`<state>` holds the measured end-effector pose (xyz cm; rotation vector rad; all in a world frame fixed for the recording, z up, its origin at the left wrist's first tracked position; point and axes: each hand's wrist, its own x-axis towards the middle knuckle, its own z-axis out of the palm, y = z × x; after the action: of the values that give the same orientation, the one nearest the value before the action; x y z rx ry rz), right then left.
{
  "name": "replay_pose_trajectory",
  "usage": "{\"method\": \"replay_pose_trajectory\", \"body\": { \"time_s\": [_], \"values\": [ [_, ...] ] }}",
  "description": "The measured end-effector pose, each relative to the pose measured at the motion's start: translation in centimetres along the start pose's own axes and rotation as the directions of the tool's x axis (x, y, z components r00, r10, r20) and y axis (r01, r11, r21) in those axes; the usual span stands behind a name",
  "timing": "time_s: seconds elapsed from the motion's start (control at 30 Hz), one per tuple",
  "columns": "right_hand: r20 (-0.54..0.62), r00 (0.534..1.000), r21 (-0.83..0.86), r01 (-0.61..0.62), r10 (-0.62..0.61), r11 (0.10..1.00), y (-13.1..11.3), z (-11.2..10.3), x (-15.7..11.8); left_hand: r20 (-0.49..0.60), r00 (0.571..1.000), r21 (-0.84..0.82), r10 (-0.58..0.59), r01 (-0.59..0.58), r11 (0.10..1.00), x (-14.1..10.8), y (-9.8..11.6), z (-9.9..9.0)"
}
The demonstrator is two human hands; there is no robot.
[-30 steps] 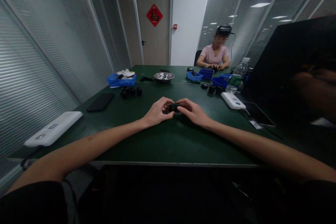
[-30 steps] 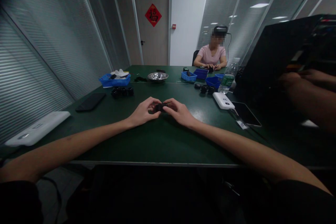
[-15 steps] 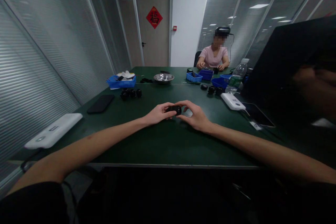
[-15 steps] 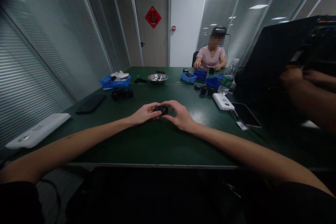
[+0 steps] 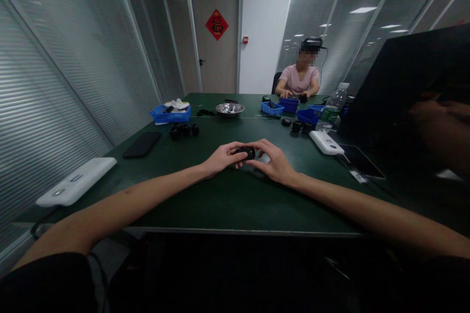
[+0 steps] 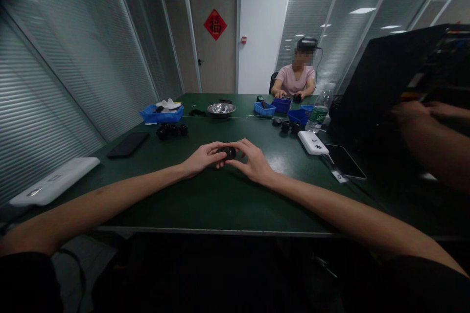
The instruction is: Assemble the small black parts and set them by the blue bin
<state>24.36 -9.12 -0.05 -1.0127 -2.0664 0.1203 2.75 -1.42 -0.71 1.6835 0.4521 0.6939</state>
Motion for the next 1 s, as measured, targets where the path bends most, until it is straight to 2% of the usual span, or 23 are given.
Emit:
{"method": "replay_pose_trajectory", "body": {
  "time_s": [0.17, 0.3, 0.4, 0.63, 0.73, 0.87, 0.93, 1.0],
  "values": [
    [0.014, 1.0, 0.041, -0.002, 0.002, 0.999, 0.2, 0.3, -0.1, 0.001, 1.0, 0.022, -0.028, 0.028, 0.999, 0.0, -0.2, -0.2],
    [0.017, 0.993, 0.103, -0.12, 0.119, 0.987, 0.5, 0.7, -0.1, -0.062, 0.997, 0.046, -0.045, 0.048, 0.998, -0.3, -0.1, -0.4],
    [0.05, 0.982, 0.153, -0.188, 0.182, 0.97, 0.6, 0.8, -0.1, -0.048, 0.996, 0.023, -0.078, 0.08, 0.997, -0.5, 0.1, -0.4],
    [0.064, 0.998, 0.112, 0.001, -0.008, 0.994, -0.5, 0.5, -0.1, 0.036, 0.992, 0.008, -0.123, 0.123, 0.992, -1.8, 0.8, -1.0],
    [0.081, 0.994, 0.154, -0.082, 0.07, 0.985, -1.1, 0.7, 0.0, 0.022, 0.992, 0.03, -0.123, 0.122, 0.992, -2.4, 0.8, -1.3],
    [0.177, 0.964, 0.242, -0.238, 0.198, 0.941, -1.1, 0.9, 0.0, -0.014, 0.993, 0.023, -0.113, 0.113, 0.993, -2.6, 0.6, -1.4],
    [0.187, 0.964, 0.251, -0.231, 0.187, 0.94, -1.0, 0.9, 0.0, -0.01, 0.992, 0.024, -0.123, 0.124, 0.992, -2.5, 0.5, -1.4],
    [0.155, 0.978, 0.218, -0.174, 0.142, 0.96, -0.9, 0.9, -0.1, 0.008, 0.99, 0.028, -0.14, 0.14, 0.99, -2.4, 0.5, -1.3]
  ]
}}
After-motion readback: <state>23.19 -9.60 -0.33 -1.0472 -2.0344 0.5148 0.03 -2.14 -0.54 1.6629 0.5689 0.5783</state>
